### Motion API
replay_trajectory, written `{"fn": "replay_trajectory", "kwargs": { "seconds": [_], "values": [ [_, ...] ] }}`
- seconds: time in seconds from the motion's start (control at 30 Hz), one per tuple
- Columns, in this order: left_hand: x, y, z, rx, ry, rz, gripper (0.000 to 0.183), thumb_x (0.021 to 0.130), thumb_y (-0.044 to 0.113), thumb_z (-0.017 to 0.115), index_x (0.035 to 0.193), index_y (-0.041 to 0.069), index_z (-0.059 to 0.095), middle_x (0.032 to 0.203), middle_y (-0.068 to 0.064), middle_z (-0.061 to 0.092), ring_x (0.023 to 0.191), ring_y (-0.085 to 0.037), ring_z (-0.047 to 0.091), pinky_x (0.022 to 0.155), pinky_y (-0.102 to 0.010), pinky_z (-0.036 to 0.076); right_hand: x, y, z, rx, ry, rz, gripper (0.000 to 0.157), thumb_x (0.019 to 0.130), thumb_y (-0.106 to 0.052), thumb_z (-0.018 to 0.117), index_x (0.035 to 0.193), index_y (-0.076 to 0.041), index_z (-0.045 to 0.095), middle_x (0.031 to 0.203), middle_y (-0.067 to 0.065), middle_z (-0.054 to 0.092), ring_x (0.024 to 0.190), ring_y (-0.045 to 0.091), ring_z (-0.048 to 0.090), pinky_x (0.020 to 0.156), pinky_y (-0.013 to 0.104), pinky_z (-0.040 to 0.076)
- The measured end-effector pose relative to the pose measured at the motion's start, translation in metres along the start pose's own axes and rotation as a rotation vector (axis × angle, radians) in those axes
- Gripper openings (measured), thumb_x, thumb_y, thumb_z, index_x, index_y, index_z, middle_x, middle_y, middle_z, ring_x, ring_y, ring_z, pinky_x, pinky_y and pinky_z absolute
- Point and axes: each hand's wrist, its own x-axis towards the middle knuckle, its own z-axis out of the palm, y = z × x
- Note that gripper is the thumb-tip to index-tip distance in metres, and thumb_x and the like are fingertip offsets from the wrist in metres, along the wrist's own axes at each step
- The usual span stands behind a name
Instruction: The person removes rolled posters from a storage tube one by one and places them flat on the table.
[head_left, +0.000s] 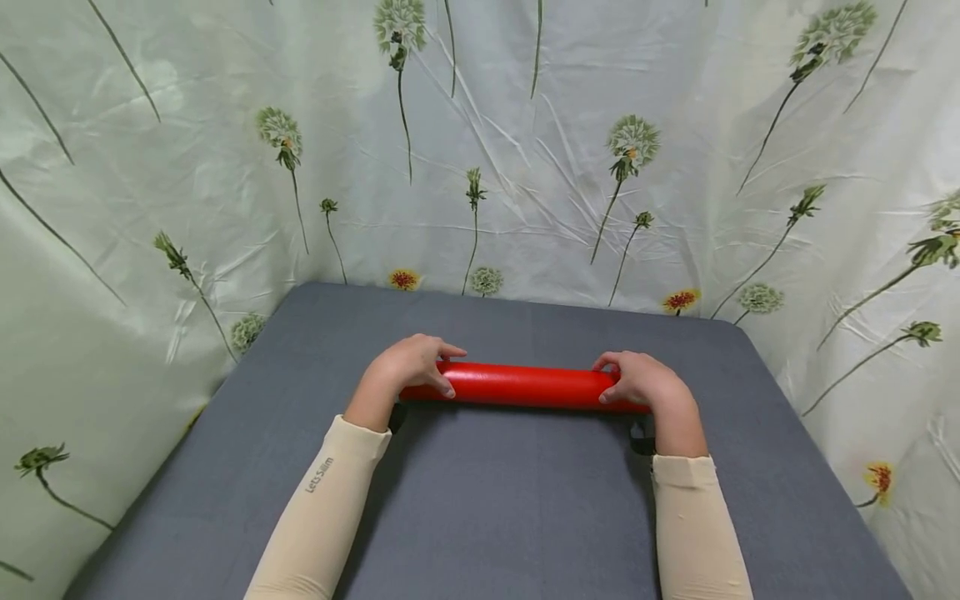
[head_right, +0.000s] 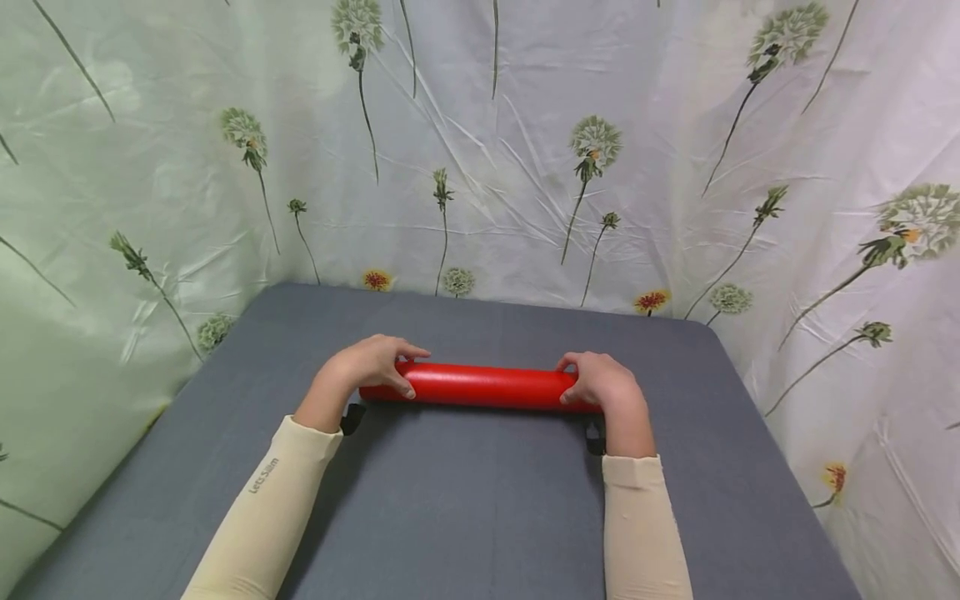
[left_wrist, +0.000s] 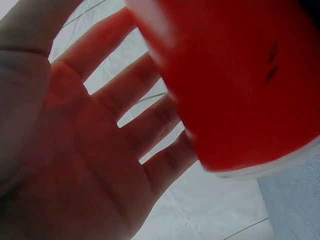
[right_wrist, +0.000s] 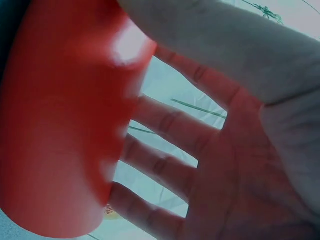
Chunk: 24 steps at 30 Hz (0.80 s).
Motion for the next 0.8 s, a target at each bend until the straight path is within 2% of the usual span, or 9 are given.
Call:
{"fn": "replay_trajectory", "kwargs": {
  "seconds": [0.2, 0.57, 0.8],
  "values": [
    [0.0, 0.0, 0.003, 0.011, 0.023, -0.009, 0.055, 0.085, 0.026, 0.09, 0.137, 0.026, 0.074, 0.138, -0.013, 0.069, 0.124, -0.028, 0.059, 0.099, -0.044, 0.056, 0.004, 0.001, 0.002, -0.011, 0.015, 0.03, 0.051, 0.09, -0.022, 0.083, 0.137, -0.014, 0.066, 0.128, 0.024, 0.066, 0.115, 0.038, 0.06, 0.093, 0.056, 0.055],
    [0.0, 0.006, 0.004, 0.044, 0.055, -0.022, 0.054, 0.086, 0.026, 0.089, 0.138, 0.025, 0.074, 0.138, -0.012, 0.07, 0.12, -0.028, 0.06, 0.099, -0.045, 0.055, 0.01, 0.002, 0.003, -0.021, 0.056, 0.027, 0.05, 0.091, -0.02, 0.081, 0.139, -0.015, 0.066, 0.129, 0.025, 0.065, 0.116, 0.039, 0.059, 0.093, 0.058, 0.055],
    [0.005, 0.01, 0.008, 0.082, 0.107, -0.023, 0.055, 0.085, 0.028, 0.091, 0.137, 0.026, 0.074, 0.136, -0.011, 0.071, 0.115, -0.026, 0.062, 0.097, -0.044, 0.055, 0.019, 0.008, 0.004, -0.015, 0.103, 0.018, 0.052, 0.092, -0.02, 0.081, 0.142, -0.015, 0.065, 0.134, 0.027, 0.063, 0.118, 0.041, 0.058, 0.092, 0.058, 0.056]
  ]
}}
